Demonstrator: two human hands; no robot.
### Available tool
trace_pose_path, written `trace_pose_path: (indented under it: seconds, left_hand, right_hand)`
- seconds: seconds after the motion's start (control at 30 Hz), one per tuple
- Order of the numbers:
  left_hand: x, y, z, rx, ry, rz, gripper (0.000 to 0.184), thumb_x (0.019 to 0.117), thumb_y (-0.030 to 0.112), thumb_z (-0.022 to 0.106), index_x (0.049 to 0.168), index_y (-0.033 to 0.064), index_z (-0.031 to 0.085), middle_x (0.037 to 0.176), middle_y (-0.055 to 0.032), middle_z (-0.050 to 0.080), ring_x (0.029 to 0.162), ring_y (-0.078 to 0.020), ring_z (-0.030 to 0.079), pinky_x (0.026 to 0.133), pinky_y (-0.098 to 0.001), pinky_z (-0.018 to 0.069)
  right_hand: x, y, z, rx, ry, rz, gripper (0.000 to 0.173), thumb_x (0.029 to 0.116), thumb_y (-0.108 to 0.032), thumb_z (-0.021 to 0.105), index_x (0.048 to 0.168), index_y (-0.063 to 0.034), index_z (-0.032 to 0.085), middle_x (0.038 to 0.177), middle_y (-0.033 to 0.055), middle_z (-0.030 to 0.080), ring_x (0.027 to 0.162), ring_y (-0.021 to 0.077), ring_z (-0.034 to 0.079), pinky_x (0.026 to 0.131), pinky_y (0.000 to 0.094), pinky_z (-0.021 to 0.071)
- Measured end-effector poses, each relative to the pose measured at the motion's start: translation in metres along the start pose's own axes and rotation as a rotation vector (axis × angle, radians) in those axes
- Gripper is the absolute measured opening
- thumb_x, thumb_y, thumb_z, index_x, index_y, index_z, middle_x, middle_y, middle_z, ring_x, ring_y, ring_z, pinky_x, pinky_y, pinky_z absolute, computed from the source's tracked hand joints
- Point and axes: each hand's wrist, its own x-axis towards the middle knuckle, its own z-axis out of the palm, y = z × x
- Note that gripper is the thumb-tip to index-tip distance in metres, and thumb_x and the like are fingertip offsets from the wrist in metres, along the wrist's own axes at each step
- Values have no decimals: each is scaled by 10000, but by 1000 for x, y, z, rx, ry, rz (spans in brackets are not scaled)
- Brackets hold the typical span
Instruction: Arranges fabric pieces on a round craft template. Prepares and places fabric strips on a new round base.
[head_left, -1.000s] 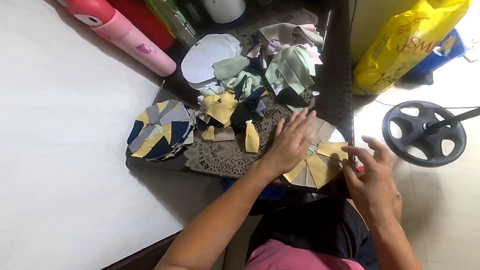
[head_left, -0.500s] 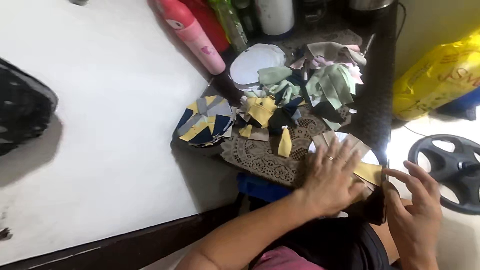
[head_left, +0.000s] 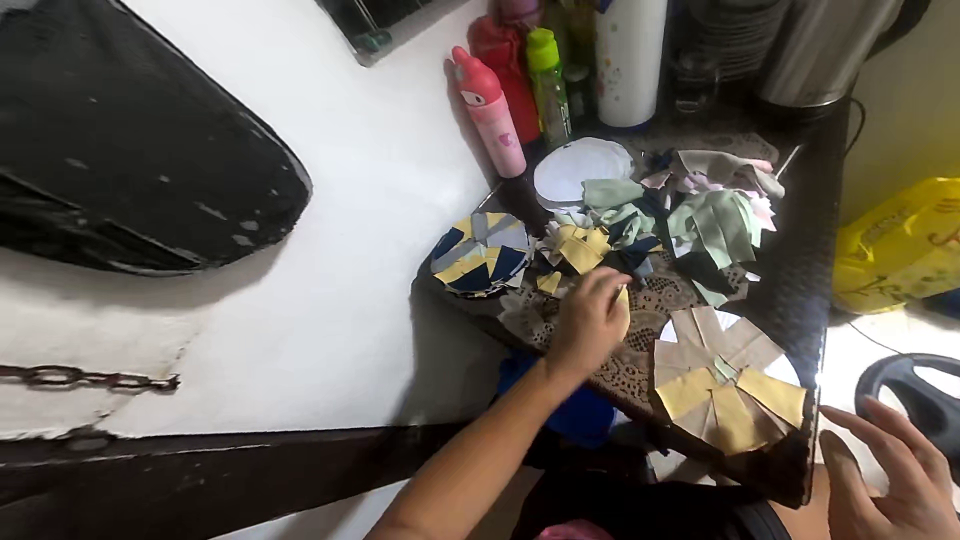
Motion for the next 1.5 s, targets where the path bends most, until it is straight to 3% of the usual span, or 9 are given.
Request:
trace_pose_path:
  seconds: [0.1,0.23,0.33,0.47,0.77,1.03,1.3,1.4,1.5]
  left_hand:
    - [23,-42,-29,134,17,91,228,972,25,594,1153,10,732,1237,-181,685,1162,-336,661,985,-507,537]
    - [48,-76,-51,292,-167,450,187,931,3,625,1085,-11,730,1186,-186,702,1172,-364,656,1009,-531,519]
    - [61,-91,-51,352,-226,662,169,892,-10,671,1052,-14,726,1174,-197,705,1183,-378,658,1028,-538,513]
    - [71,-101,-43,342,-196,784,98,930,18,644,968,-24,723,1083,-192,725,1079,-363,706,938,-522,565]
    - [79,-102,-50,198,-292,638,134,950,24,628,973,-23,751,1046,-169,751,1011,-325,733,900,-490,583]
    - [89,-81,-60,90,-459,306,164,983,40,609,1018,-39,749,1029,-192,735,986,-309,714,920,-501,550]
    - [103,-75,-56,-110,-259,-10,147,992,87,622,1053,-28,691,988,-157,707,918,-228,684,875,-437,548]
    - [109,-71,-56,-101,-198,-26,164,1005,83,600,1095,-37,667,1026,-176,699,957,-257,682,899,-468,541]
    - [112,-63,-55,-116,-150,-8,208,1017,66,571,1173,-55,636,1084,-205,691,976,-282,684,909,-476,543]
  right_hand:
    - [-3,-1,-2,7,-16,0,250,952,-114,564,1062,54,713,1368,320,529,1344,228,471,1085,265,389]
    - [-7,-2,-1,13,-17,-30,237,950,-116,568,1049,43,714,1345,307,548,1309,216,490,1049,251,410]
    - [-9,-7,-1,-17,-32,-21,241,954,-129,564,1061,22,719,1357,303,549,1322,242,492,1055,286,422]
    - [-11,-10,0,-35,-30,-25,239,953,-142,572,1048,18,723,1340,296,570,1342,272,491,1081,317,415]
    - [-14,-9,6,-42,-17,-33,244,935,-150,569,1025,5,735,1318,290,590,1304,277,518,1071,348,408]
    - [-16,-9,9,-28,-13,-18,239,936,-138,564,1011,10,736,1319,292,587,1299,256,518,1067,317,405]
    - [-16,-10,11,-18,-11,-9,235,926,-125,570,1013,11,741,1313,293,593,1300,274,523,1078,342,402]
    - [-16,-12,12,-15,-12,-15,245,926,-142,572,1014,6,746,1305,288,599,1290,284,526,1070,334,408]
    - [-16,-12,14,-17,-12,-26,253,921,-143,565,1013,7,747,1289,287,614,1269,334,542,1060,409,417]
